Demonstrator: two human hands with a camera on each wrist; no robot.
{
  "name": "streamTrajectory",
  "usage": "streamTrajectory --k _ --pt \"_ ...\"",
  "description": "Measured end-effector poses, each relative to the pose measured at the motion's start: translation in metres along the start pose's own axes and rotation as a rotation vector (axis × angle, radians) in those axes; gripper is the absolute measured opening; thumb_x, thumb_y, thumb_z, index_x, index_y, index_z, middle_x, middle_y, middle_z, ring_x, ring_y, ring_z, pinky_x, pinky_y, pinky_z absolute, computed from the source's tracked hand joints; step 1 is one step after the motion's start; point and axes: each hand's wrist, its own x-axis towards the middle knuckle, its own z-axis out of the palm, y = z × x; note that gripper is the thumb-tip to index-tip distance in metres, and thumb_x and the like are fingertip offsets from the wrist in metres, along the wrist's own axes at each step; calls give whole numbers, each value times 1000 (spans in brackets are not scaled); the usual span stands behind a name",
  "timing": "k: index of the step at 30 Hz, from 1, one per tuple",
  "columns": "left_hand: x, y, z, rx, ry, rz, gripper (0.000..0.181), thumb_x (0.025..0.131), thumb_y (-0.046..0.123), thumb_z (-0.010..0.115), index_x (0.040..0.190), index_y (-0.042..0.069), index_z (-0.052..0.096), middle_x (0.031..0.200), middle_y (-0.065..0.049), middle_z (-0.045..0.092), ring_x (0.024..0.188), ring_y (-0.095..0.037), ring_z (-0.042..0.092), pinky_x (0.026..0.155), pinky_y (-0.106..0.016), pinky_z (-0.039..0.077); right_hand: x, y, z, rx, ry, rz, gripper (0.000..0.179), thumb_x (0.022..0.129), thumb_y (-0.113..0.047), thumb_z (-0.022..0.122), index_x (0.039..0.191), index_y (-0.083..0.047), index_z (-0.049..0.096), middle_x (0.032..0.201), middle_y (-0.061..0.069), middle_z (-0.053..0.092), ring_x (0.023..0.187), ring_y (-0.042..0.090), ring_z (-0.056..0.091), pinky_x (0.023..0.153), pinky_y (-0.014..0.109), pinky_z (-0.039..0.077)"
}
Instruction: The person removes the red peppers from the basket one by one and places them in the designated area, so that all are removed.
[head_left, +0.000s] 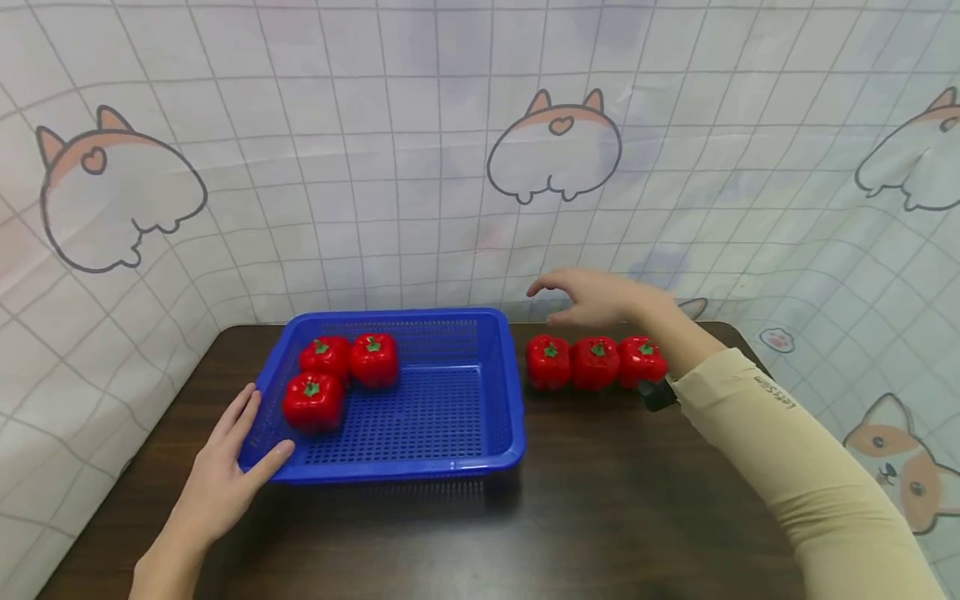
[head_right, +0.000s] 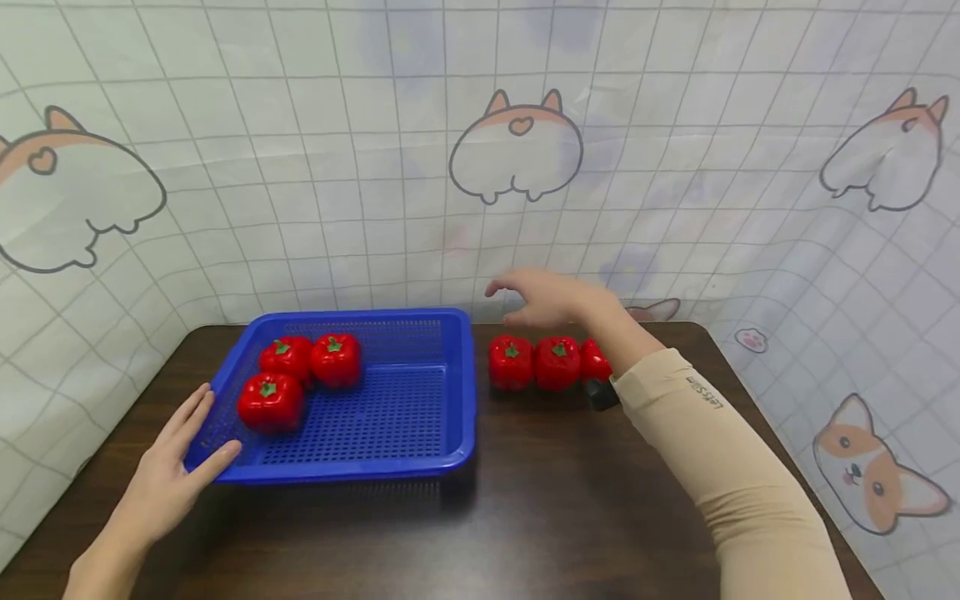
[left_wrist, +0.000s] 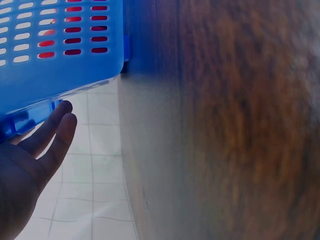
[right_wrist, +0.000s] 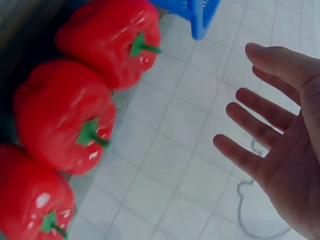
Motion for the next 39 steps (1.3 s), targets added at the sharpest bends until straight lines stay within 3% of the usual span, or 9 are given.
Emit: streamTrajectory --k 4,9,24,39 --pt "-1 -1 -2 1 0 -1 82 97 29 72 161 1 28 170 -11 18 148 -52 22 111 -75 20 20 -9 1 -61 -5 -69 47 96 -16 68 142 -11 58 148 11 54 139 33 47 114 53 37" --pt "-2 -1 -2 4 3 -5 82 97 29 71 161 1 28 170 -11 18 148 -52 22 110 -75 21 41 -25 4 -107 -9 -96 44 95 -15 67 139 -11 61 146 11 56 136 31 49 113 50 39" --pt "-1 -1 0 1 5 -10 83 97 30 71 162 3 26 170 -11 17 148 -53 22 110 -76 21 91 -69 18 -121 -76 -178 46 98 -16 67 142 -9 57 149 12 54 136 31 50 114 44 39" --pt "0 -1 1 7 -3 -9 84 97 30 72 162 4 26 170 -11 17 148 -53 22 109 -76 22 129 -114 54 -127 -135 -218 53 99 -17 69 148 -7 52 151 12 51 141 27 44 118 39 33"
